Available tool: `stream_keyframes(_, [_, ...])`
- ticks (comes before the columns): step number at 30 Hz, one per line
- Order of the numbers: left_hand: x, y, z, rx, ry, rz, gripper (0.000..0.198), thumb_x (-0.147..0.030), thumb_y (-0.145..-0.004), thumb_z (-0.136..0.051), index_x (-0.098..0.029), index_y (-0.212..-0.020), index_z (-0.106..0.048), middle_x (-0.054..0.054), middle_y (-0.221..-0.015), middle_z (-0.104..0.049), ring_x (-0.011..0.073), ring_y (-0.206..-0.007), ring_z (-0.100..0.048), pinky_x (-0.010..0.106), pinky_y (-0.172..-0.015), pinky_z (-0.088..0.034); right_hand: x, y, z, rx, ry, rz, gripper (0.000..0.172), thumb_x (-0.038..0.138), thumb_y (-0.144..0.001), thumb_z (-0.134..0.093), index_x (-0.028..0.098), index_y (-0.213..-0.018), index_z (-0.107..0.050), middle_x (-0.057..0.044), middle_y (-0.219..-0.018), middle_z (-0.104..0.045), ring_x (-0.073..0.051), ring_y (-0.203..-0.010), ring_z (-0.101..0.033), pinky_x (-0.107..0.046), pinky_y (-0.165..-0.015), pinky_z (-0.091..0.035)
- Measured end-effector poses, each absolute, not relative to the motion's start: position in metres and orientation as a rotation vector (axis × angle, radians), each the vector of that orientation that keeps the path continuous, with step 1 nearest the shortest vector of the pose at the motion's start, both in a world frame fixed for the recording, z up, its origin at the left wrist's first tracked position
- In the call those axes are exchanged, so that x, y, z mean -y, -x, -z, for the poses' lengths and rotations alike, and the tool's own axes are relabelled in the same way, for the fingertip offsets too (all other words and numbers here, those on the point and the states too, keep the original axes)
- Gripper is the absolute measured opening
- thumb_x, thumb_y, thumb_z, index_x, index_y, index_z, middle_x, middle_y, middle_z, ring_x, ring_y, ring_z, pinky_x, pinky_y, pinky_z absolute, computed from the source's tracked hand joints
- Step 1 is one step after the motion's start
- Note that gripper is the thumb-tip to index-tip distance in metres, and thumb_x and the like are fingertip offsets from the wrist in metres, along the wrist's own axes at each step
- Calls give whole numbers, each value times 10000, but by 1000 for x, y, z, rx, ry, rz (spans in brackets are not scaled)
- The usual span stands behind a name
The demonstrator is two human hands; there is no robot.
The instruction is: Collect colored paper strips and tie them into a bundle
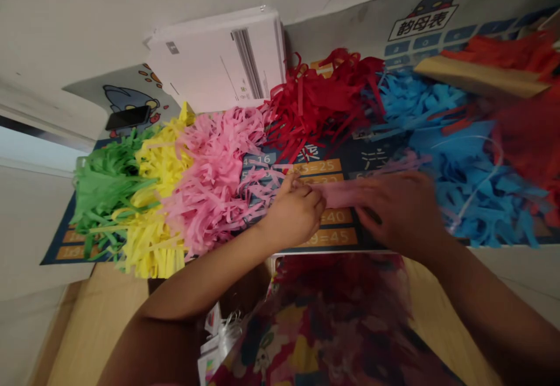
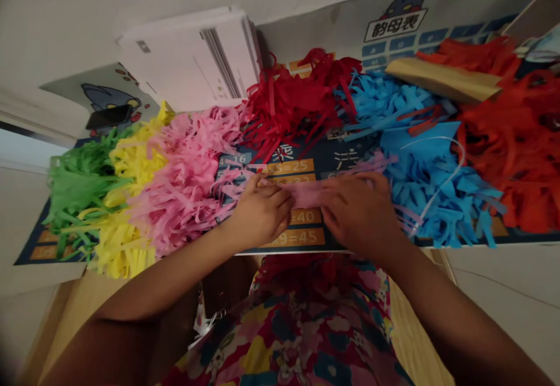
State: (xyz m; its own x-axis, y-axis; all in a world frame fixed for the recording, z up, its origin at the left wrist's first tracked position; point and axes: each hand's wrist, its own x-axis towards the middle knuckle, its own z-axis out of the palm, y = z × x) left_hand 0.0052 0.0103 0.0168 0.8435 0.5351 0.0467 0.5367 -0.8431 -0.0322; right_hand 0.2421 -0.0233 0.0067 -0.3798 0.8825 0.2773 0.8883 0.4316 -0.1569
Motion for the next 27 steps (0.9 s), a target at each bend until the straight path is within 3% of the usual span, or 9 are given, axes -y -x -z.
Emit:
stream_keyframes(5, [-11, -10, -17, 889, 2940, 97, 201, -269, -868, -522, -146, -913, -675, 76, -894, -683, 250, -826, -612, 627, -1079, -225, 18, -246, 7, 2639, 1232, 26, 250, 196, -945, -443, 189, -926, -691, -83, -1016, -739, -240, -938, -634, -445, -973, -306])
stream_keyframes(12, [-16, -6, -5, 926, 2874, 213, 204, -225, -924, -506, -145, -983, -685, 83, -922, -724, 237, -837, -662, 582, -1097, -250, -9, -261, 7, 2576, 1248, 12, 195, 192, -896, -507, 172, -856, -696, -75, -885, -754, -208, -806, -640, -385, -858, -345])
stream_keyframes(18, [-21, 0, 5, 997, 2867, 441, 201, -199, -971, -503, -198, -995, -703, 49, -993, -766, 216, -910, -698, 555, -1110, -262, 11, -240, -2, 2496, 1221, 224, 241, 284, -900, -582, 151, -1083, -663, -110, -1083, -718, -275, -1016, -599, -438, -914, -292])
stream_keyframes(22, [-18, 7, 8, 1018, 2900, 519, 192, -212, -971, -530, -235, -1022, -714, 33, -1022, -771, 207, -972, -698, 555, -1123, -245, 16, -239, 6, 2522, 1151, 349, 187, 126, -939, -515, 173, -950, -696, -63, -945, -737, -228, -931, -599, -408, -884, -285])
stream_keyframes(27, [-12, 14, 11, 1082, 2916, 516, 192, -244, -981, -534, -244, -1030, -719, 26, -1061, -764, 196, -1020, -680, 502, -1104, -264, 9, -258, 21, 2504, 1125, 190, 224, 149, -958, -513, 210, -969, -728, -48, -999, -749, -226, -981, -606, -396, -870, -288])
